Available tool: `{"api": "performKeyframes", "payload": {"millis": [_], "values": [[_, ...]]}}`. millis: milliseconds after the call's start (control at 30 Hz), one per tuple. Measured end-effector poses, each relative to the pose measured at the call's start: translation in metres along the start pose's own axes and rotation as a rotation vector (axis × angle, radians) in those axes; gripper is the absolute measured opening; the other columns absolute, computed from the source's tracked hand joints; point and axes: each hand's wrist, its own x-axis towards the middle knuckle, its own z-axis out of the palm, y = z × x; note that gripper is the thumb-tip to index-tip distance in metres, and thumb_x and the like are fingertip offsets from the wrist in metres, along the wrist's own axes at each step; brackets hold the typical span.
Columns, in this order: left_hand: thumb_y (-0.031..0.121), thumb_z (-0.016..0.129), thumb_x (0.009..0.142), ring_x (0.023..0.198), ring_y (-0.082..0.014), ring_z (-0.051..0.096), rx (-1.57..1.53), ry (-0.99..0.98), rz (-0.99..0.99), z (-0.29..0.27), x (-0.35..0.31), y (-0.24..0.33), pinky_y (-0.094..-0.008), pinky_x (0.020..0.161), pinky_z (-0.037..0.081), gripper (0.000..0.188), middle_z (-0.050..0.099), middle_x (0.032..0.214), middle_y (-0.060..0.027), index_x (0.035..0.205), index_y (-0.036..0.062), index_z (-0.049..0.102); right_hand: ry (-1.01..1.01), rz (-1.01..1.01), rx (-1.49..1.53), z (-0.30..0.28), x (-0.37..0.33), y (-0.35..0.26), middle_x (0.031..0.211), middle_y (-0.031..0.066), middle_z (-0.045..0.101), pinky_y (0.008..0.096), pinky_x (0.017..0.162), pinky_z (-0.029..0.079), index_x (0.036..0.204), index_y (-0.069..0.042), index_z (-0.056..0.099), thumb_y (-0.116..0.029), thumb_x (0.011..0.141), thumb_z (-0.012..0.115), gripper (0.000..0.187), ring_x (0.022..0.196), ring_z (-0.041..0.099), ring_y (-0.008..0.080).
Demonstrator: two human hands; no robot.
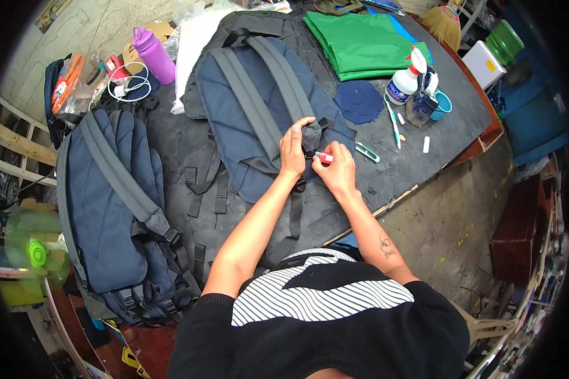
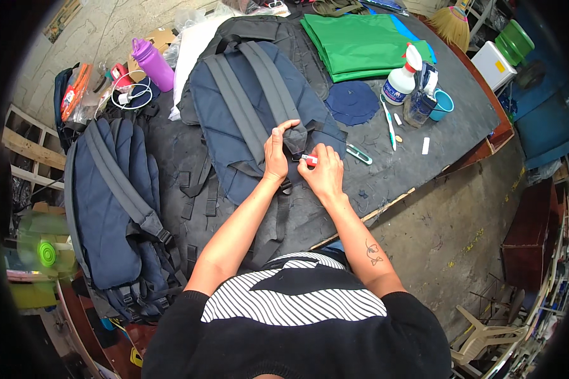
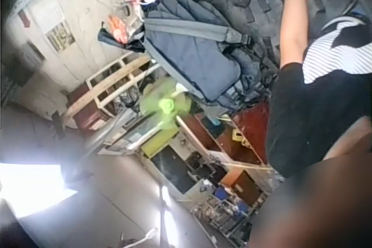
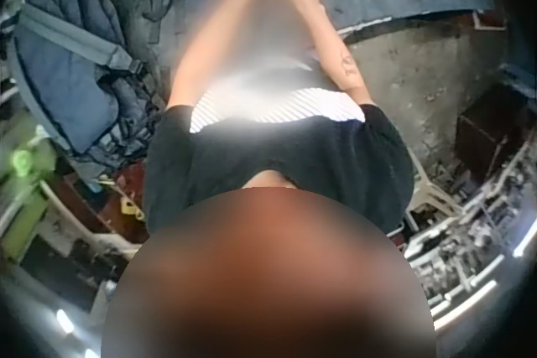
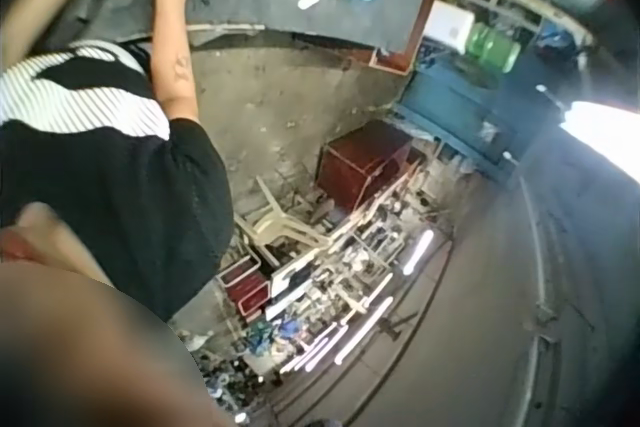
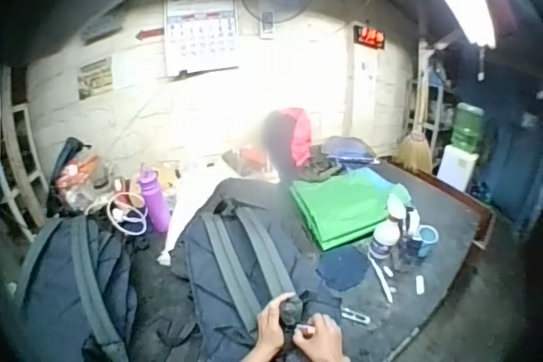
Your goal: Assembling components of a backpack on a workbench.
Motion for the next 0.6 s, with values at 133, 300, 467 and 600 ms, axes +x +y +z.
{"api": "performKeyframes", "payload": {"millis": [133, 300, 467, 600], "values": [[0.037, 0.025, 0.101, 0.107, -0.0209, 0.056, -0.01, -0.021, -0.006, -0.002, 0.001, -0.001, -0.0299, 0.096, 0.038, 0.055, 0.063, 0.11, -0.0119, 0.109, -0.0026, 0.061, -0.006, 0.009, 0.064, -0.004, 0.001, -0.001, 0.079, 0.0112, 0.056, 0.0425, 0.068, 0.045, 0.081, -0.005, 0.051, -0.022, 0.068, 0.075, 0.032, 0.076, 0.057, 0.0311], [0.03, 0.034, 0.099, 0.106, -0.0202, 0.056, 0.034, -0.058, -0.034, -0.002, 0.0, 0.001, -0.0293, 0.094, 0.039, 0.044, 0.063, 0.11, -0.0118, 0.11, -0.0031, 0.061, -0.008, 0.174, 0.263, -0.017, 0.013, -0.001, 0.08, 0.0127, 0.058, 0.04, 0.067, 0.046, 0.083, -0.003, 0.05, -0.026, 0.071, 0.075, 0.036, 0.075, 0.059, 0.0304], [0.03, 0.031, 0.1, 0.106, -0.0203, 0.056, 0.0, -0.04, -0.033, -0.003, 0.0, -0.001, -0.0292, 0.095, 0.039, 0.046, 0.063, 0.109, -0.0117, 0.11, -0.0027, 0.061, -0.022, 0.154, 0.179, -0.017, 0.035, -0.002, 0.078, 0.0133, 0.058, 0.0409, 0.066, 0.046, 0.082, -0.003, 0.049, -0.025, 0.071, 0.072, 0.033, 0.075, 0.058, 0.0314], [0.032, 0.029, 0.1, 0.107, -0.0203, 0.056, 0.007, -0.046, -0.04, -0.003, 0.0, 0.001, -0.0293, 0.095, 0.038, 0.048, 0.063, 0.11, -0.0116, 0.11, -0.0032, 0.06, -0.021, 0.138, 0.155, -0.014, 0.039, -0.002, 0.078, 0.0137, 0.058, 0.0427, 0.068, 0.045, 0.081, -0.003, 0.049, -0.021, 0.07, 0.068, 0.029, 0.076, 0.057, 0.0329]]}}
